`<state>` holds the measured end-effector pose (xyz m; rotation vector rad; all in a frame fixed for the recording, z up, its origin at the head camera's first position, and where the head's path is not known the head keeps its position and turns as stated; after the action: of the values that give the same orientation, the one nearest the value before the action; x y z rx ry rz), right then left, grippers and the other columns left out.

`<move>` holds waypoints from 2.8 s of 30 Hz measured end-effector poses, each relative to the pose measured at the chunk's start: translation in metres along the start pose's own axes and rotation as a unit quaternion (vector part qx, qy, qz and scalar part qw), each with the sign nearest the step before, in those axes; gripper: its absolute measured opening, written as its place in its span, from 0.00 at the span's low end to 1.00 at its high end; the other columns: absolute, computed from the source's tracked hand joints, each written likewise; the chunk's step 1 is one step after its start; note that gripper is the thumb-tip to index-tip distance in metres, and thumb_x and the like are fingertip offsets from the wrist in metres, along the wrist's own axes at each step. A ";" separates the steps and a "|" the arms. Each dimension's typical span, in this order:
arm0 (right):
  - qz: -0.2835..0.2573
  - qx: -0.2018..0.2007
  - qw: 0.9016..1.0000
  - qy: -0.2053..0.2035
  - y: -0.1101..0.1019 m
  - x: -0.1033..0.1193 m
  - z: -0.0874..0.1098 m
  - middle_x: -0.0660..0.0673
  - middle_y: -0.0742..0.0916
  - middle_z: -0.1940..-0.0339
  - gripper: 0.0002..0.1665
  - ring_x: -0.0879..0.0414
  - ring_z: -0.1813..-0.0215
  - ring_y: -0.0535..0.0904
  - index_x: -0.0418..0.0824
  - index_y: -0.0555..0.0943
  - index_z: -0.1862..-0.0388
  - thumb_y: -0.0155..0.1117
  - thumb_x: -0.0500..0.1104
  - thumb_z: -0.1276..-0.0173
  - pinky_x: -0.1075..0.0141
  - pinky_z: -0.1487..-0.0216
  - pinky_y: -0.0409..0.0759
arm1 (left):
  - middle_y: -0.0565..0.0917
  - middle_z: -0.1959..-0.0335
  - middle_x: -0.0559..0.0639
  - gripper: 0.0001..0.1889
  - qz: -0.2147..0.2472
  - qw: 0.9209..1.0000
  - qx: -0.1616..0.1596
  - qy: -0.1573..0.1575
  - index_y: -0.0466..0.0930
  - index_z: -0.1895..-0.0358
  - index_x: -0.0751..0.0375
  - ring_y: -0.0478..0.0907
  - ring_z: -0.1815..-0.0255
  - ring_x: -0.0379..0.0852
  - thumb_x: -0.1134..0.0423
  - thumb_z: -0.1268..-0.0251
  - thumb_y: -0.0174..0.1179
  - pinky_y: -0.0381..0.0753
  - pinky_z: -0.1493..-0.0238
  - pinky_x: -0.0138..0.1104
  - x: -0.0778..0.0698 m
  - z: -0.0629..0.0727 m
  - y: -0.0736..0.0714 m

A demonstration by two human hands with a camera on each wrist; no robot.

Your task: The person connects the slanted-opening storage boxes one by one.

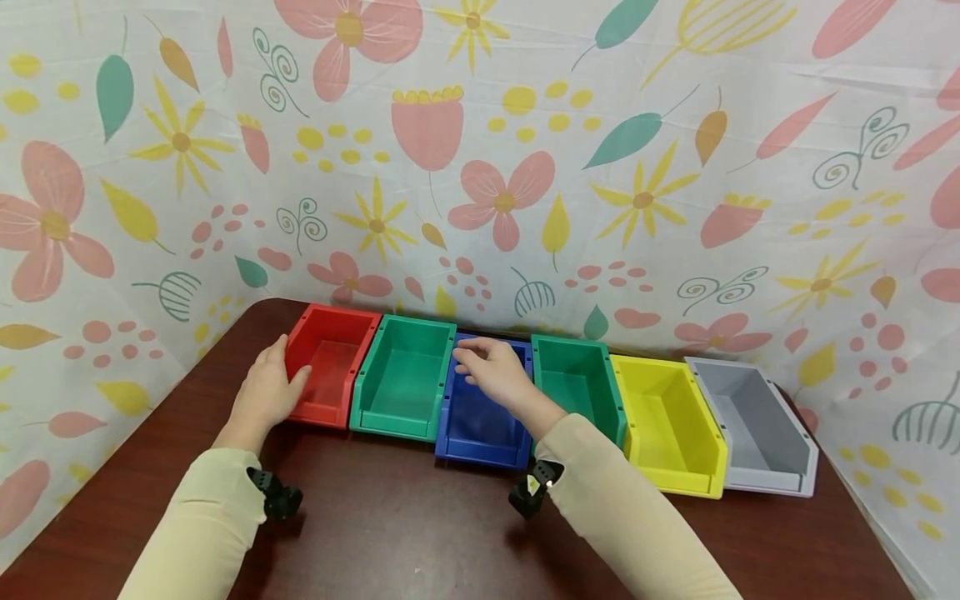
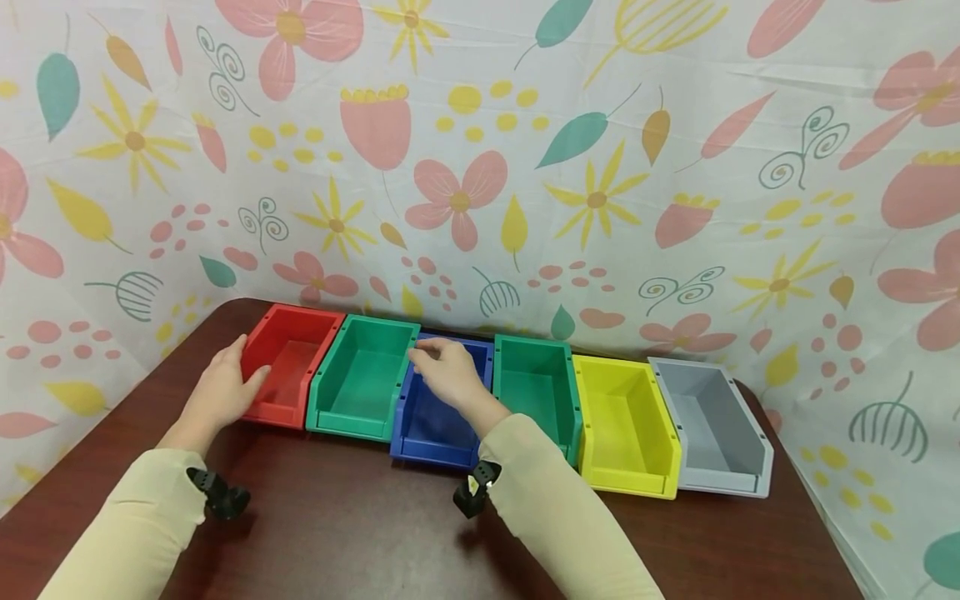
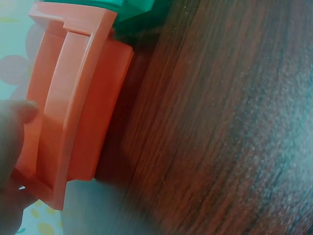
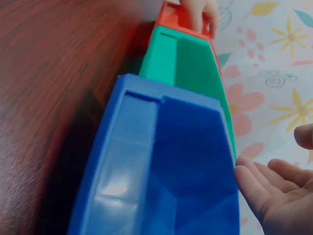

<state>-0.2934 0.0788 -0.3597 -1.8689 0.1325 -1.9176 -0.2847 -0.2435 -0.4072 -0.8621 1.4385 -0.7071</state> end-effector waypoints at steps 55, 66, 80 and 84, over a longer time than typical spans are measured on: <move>0.077 -0.051 0.991 0.101 0.031 0.012 -0.049 0.46 0.75 0.80 0.29 0.56 0.81 0.73 0.31 0.68 0.34 0.55 0.35 0.35 0.65 0.72 0.80 | 0.73 0.40 0.71 0.25 0.066 0.983 -0.161 -0.060 0.62 0.31 0.64 0.72 0.45 0.69 0.60 0.28 0.45 0.70 0.42 0.57 0.023 -0.015 -0.004; 0.019 -0.058 0.993 0.105 0.027 0.005 -0.051 0.34 0.81 0.46 0.30 0.47 0.59 0.84 0.33 0.69 0.34 0.56 0.33 0.37 0.62 0.66 0.83 | 0.73 0.40 0.71 0.26 0.066 0.984 -0.150 -0.067 0.61 0.30 0.63 0.73 0.45 0.69 0.59 0.27 0.45 0.70 0.42 0.57 0.026 -0.017 0.000; -0.012 -0.060 0.992 0.106 0.028 0.002 -0.054 0.33 0.80 0.43 0.32 0.45 0.56 0.84 0.33 0.67 0.32 0.55 0.33 0.36 0.61 0.63 0.84 | 0.74 0.41 0.71 0.25 0.064 0.984 -0.157 -0.063 0.62 0.31 0.63 0.74 0.47 0.68 0.59 0.27 0.45 0.71 0.44 0.57 0.026 -0.017 -0.001; -0.016 -0.060 0.993 0.105 0.029 0.003 -0.055 0.33 0.80 0.45 0.31 0.45 0.56 0.85 0.32 0.68 0.33 0.55 0.32 0.37 0.61 0.63 0.84 | 0.74 0.41 0.70 0.25 0.066 0.983 -0.155 -0.067 0.61 0.30 0.63 0.74 0.47 0.68 0.59 0.27 0.46 0.71 0.43 0.57 0.026 -0.017 -0.002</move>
<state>-0.3390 0.0384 -0.3720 -1.7463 0.2912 -2.1693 -0.3008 -0.2675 -0.4186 -1.0221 1.4909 -0.3222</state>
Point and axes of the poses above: each hand's wrist, its own z-axis away from the middle knuckle, its own y-axis out of the palm, x = y × z, the point moved 5 cm from there along -z, towards the middle knuckle
